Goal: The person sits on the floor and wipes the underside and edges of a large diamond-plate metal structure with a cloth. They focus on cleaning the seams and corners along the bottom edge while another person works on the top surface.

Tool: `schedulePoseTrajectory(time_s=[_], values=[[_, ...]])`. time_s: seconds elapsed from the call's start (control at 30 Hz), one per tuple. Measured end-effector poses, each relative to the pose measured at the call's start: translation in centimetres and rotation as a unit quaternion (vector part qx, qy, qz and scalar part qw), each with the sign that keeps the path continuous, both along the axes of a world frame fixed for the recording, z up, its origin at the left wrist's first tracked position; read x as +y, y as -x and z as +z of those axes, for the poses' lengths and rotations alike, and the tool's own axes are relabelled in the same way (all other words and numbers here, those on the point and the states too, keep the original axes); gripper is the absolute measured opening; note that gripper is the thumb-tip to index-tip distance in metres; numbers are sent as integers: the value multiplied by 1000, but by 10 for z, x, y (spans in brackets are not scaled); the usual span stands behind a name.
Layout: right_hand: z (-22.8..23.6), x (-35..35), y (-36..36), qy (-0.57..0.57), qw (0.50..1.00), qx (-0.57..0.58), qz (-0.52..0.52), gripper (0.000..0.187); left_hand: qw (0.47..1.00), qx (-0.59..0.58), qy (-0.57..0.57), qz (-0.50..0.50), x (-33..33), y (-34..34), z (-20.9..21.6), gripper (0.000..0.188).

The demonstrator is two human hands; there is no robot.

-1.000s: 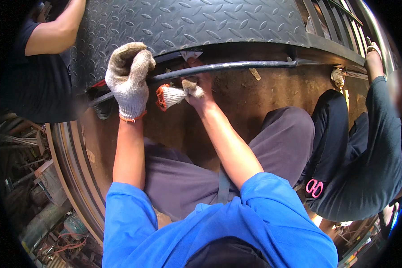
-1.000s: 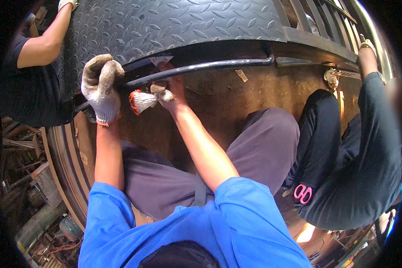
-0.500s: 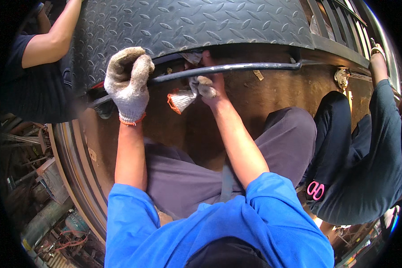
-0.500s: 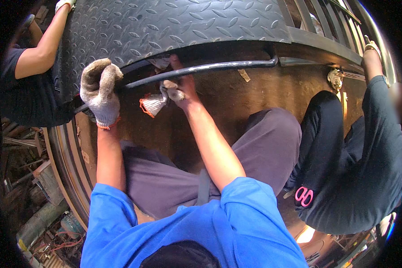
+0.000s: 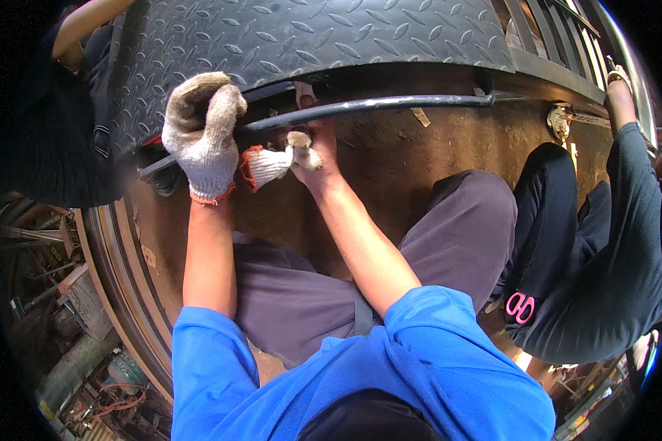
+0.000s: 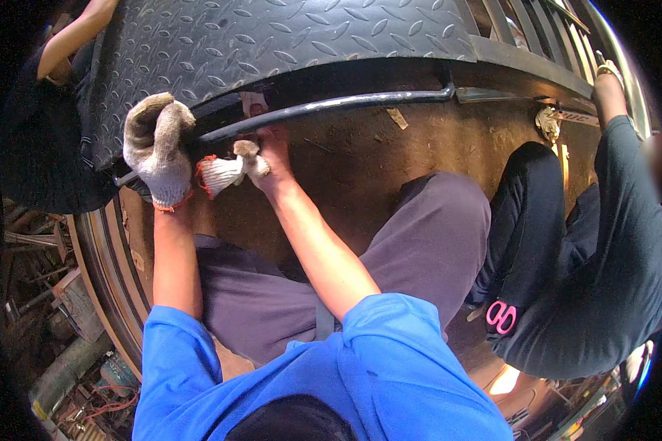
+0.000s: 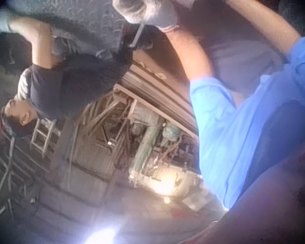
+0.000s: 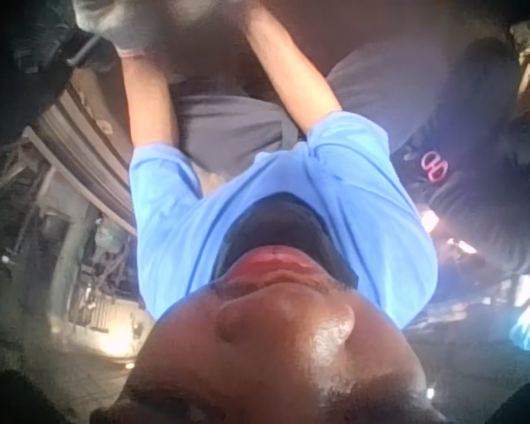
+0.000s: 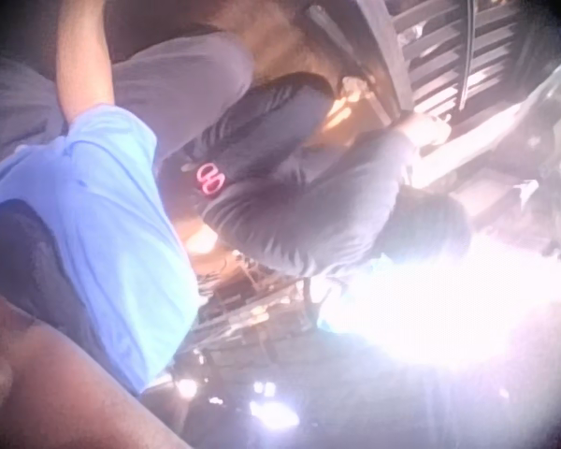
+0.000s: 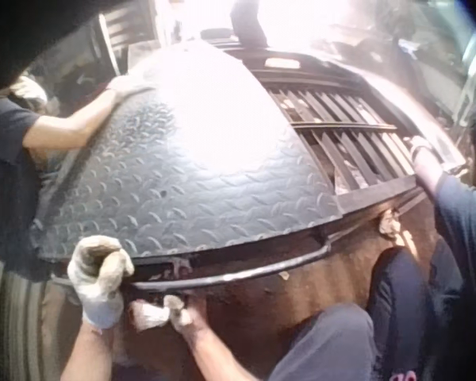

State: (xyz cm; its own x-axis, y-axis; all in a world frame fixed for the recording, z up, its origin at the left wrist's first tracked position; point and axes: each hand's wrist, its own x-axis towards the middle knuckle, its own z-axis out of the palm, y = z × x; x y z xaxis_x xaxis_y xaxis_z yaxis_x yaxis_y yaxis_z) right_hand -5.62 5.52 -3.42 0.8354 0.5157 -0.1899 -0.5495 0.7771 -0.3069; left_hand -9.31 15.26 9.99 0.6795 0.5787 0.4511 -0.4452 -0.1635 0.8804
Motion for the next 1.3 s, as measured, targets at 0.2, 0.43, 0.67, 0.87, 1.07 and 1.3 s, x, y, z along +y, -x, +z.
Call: schedulePoseTrajectory(time_s=[0.2, 0.43, 0.67, 0.87, 1.07, 1.3], values=[[1, 8, 20, -78, 997, 26, 11, 25, 1000, 5, -10, 6, -1, 0, 0, 20], [-77, 13, 133, 353, 874, -248, 222, 27, 1000, -10, -15, -9, 2, -3, -1, 17], [-93, -16, 80, 398, 872, -223, 178, 27, 999, -14, 1, -33, 11, 5, 1, 17], [-105, -41, 33, 491, 835, -241, 55, 33, 998, -33, 24, -53, 15, 6, 0, 18], [-67, -61, 10, 487, 836, -253, 19, 23, 997, -10, 39, -66, 14, 8, 2, 17], [-46, -73, -3, 574, 747, -322, 95, 31, 996, 3, 37, -76, 15, 11, 8, 16]])
